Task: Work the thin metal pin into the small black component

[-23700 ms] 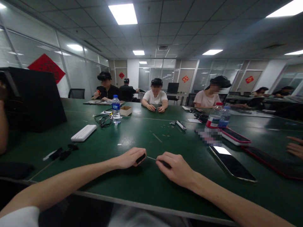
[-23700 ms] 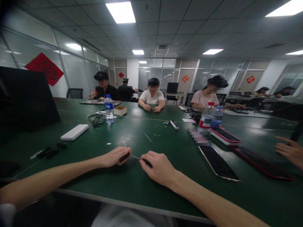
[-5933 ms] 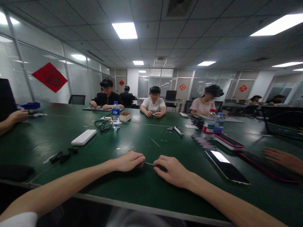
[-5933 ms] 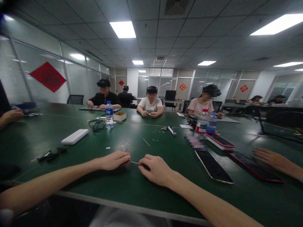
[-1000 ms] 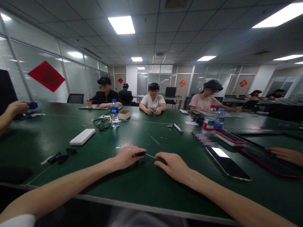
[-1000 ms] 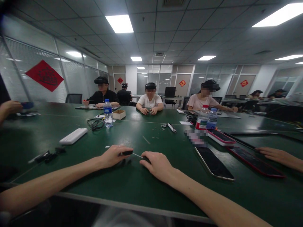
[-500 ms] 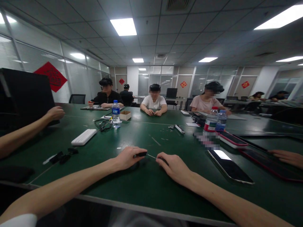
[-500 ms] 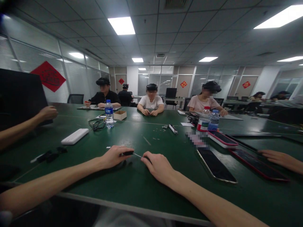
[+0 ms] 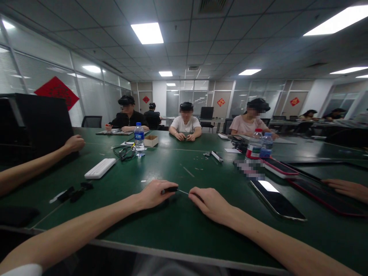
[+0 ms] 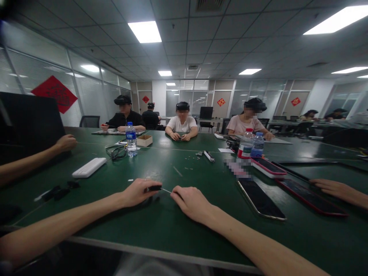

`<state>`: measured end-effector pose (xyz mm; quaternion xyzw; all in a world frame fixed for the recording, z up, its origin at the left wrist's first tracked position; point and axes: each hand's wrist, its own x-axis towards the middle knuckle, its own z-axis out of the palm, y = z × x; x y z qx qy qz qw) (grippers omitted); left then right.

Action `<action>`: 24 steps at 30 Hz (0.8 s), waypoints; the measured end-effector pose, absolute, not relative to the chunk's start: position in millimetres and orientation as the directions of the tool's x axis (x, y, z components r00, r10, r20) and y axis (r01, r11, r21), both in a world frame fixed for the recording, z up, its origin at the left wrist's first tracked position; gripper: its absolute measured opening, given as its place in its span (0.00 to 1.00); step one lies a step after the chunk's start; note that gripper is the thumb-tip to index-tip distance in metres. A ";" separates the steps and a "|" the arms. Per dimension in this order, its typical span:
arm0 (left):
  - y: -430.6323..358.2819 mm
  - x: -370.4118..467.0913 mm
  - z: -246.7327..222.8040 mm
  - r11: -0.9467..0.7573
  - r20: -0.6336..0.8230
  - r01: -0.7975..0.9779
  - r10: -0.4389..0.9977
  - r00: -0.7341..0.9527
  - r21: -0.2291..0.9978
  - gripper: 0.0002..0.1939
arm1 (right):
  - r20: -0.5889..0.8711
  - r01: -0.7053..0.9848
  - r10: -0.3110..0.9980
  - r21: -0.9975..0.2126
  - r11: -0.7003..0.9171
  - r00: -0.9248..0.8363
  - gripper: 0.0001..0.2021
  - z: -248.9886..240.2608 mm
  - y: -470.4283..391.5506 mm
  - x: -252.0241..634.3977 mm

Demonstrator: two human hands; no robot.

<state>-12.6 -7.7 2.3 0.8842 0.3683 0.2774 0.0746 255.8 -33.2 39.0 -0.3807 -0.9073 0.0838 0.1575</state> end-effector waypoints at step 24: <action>-8.9 -12.8 4.3 -0.737 0.422 0.592 0.674 0.607 0.326 0.16 | 0.208 0.664 0.706 -0.242 0.707 -0.677 0.15 45.0 -38.5 256.2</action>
